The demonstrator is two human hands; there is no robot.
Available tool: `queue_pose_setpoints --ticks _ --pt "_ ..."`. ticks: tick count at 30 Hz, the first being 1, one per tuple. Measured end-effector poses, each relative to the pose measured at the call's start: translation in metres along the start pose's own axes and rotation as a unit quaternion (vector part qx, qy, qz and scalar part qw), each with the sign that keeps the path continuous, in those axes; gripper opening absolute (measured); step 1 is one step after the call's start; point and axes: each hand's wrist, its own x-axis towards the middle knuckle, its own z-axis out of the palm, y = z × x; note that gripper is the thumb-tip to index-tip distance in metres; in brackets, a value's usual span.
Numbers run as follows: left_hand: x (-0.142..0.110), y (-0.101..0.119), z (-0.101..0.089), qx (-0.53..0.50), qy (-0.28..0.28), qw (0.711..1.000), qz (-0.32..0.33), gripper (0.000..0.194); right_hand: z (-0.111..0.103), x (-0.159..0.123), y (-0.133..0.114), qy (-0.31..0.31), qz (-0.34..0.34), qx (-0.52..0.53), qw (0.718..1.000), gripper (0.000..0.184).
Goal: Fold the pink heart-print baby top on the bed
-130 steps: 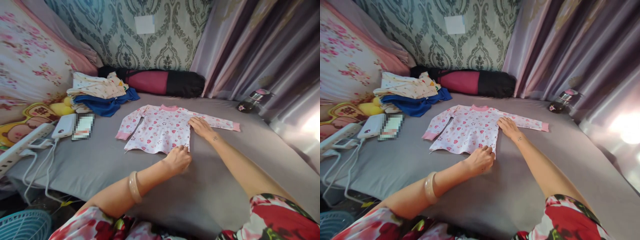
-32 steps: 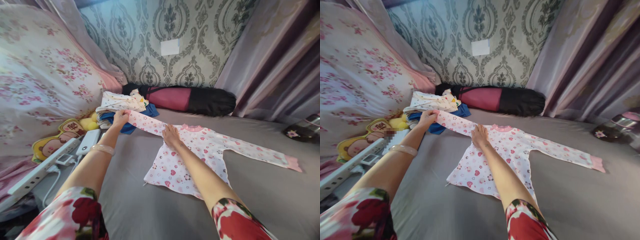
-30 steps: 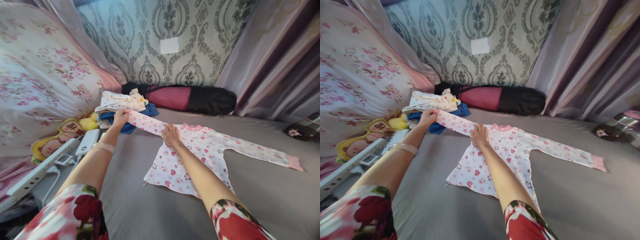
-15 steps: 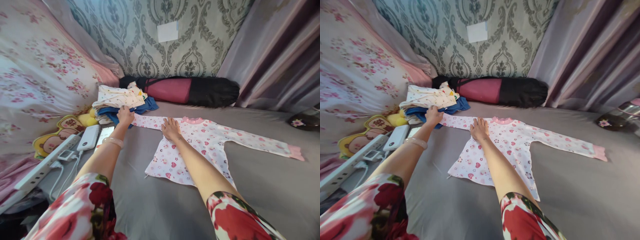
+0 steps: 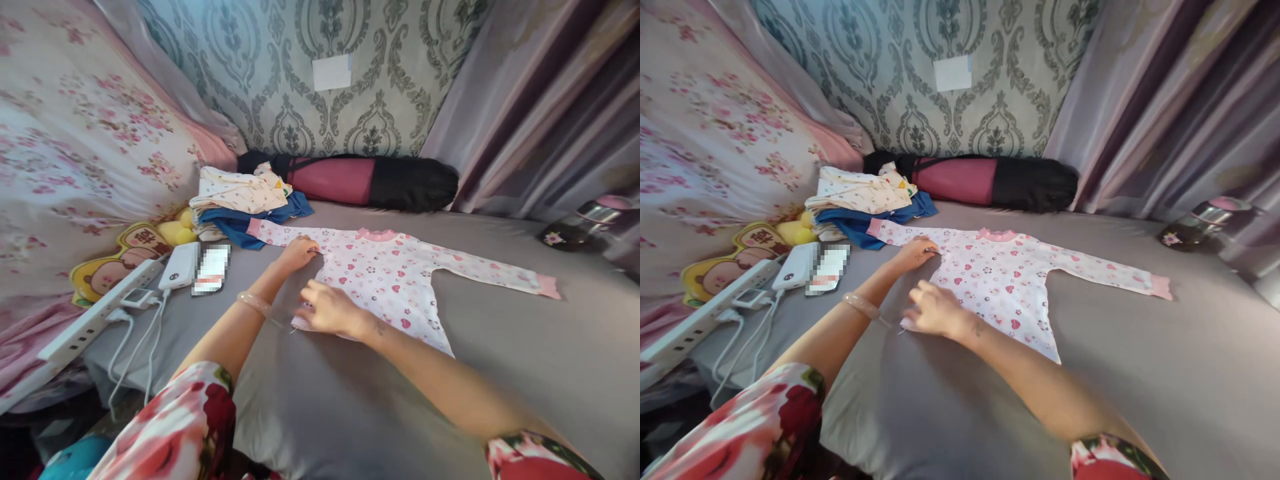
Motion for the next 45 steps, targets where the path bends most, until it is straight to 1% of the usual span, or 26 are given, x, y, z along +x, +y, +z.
queue_pose_setpoints --ticks 2,4,7,9,11,12,14,16,18,20,22,24,26,27,28,29,30,32,33,34,36,38,41,45 --pt "-0.001 0.003 -0.001 0.019 -0.005 1.0 -0.005 0.026 0.007 -0.014 -0.021 -0.037 -0.026 -0.007 0.999 0.032" --pt "-0.002 0.007 -0.001 0.038 -0.004 0.999 -0.014 0.029 0.012 -0.02 -0.03 -0.047 -0.023 -0.024 0.998 0.032" --pt "-0.003 0.012 -0.002 0.069 -0.009 0.997 -0.023 0.032 0.017 -0.021 -0.031 -0.018 -0.006 -0.063 0.998 0.023" --pt "-0.002 0.015 -0.002 0.089 -0.017 0.996 -0.025 0.033 0.019 -0.019 -0.029 -0.006 -0.003 -0.084 0.996 0.023" --pt "0.0 0.016 -0.002 0.106 -0.028 0.994 -0.024 0.033 0.021 -0.016 -0.026 -0.005 0.002 -0.075 0.997 0.022" --pt "0.001 0.016 -0.002 0.113 -0.031 0.993 -0.025 0.034 0.021 -0.015 -0.024 0.0 0.01 -0.053 0.999 0.021" --pt "0.004 0.016 -0.002 0.123 -0.026 0.991 -0.037 0.034 0.021 -0.012 -0.019 0.02 0.037 0.029 0.999 0.02" --pt "0.006 0.016 -0.002 0.132 -0.01 0.99 -0.052 0.035 0.021 -0.01 -0.013 0.043 0.075 0.128 0.988 0.02" --pt "0.008 0.016 -0.001 0.137 0.002 0.989 -0.064 0.036 0.022 -0.01 -0.008 0.044 0.095 0.19 0.976 0.02" --pt "0.01 0.016 0.0 0.139 0.001 0.988 -0.072 0.035 0.022 -0.013 -0.008 0.026 0.069 0.195 0.978 0.018" --pt "0.011 0.018 -0.001 0.141 -0.013 0.987 -0.081 0.036 0.02 -0.018 -0.01 0.005 0.012 0.17 0.985 0.016" --pt "0.012 0.022 -0.003 0.149 -0.028 0.984 -0.093 0.036 0.016 -0.023 -0.012 -0.019 -0.038 0.164 0.986 0.016" --pt "0.012 0.03 -0.005 0.157 -0.025 0.982 -0.099 0.036 0.009 -0.03 -0.01 -0.035 -0.043 0.188 0.981 0.021" --pt "0.011 0.035 -0.005 0.156 -0.015 0.983 -0.094 0.036 0.004 -0.033 -0.006 -0.028 -0.029 0.198 0.979 0.024" --pt "0.01 0.042 -0.004 0.146 -0.002 0.986 -0.081 0.036 0.0 -0.037 -0.001 -0.007 -0.003 0.196 0.98 0.027" --pt "0.008 0.048 -0.002 0.127 0.008 0.99 -0.058 0.036 -0.005 -0.041 0.007 0.026 0.03 0.18 0.983 0.03" --pt "0.006 0.055 0.001 0.1 0.01 0.995 -0.025 0.037 -0.008 -0.047 0.017 0.066 0.064 0.149 0.985 0.033" --pt "-0.001 0.068 0.012 0.049 -0.005 0.998 0.042 0.038 -0.014 -0.059 0.04 0.132 0.132 0.056 0.981 0.039" --pt "-0.004 0.073 0.018 0.034 -0.017 0.997 0.064 0.04 -0.016 -0.066 0.053 0.142 0.165 0.009 0.976 0.042" --pt "-0.008 0.078 0.025 0.031 -0.028 0.996 0.073 0.042 -0.017 -0.074 0.065 0.145 0.2 -0.036 0.968 0.047" --pt "-0.015 0.083 0.037 0.05 -0.041 0.997 0.05 0.048 -0.016 -0.087 0.085 0.13 0.269 -0.091 0.95 0.057" --pt "-0.02 0.085 0.046 0.078 -0.045 0.996 0.009 0.053 -0.011 -0.099 0.099 0.109 0.31 -0.106 0.939 0.063" --pt "-0.025 0.085 0.051 0.107 -0.043 0.993 -0.022 0.055 -0.003 -0.108 0.108 0.097 0.326 -0.106 0.934 0.066" --pt "-0.025 0.086 0.05 0.128 -0.064 0.989 -0.036 0.06 0.003 -0.109 0.109 0.11 0.323 -0.11 0.933 0.065"
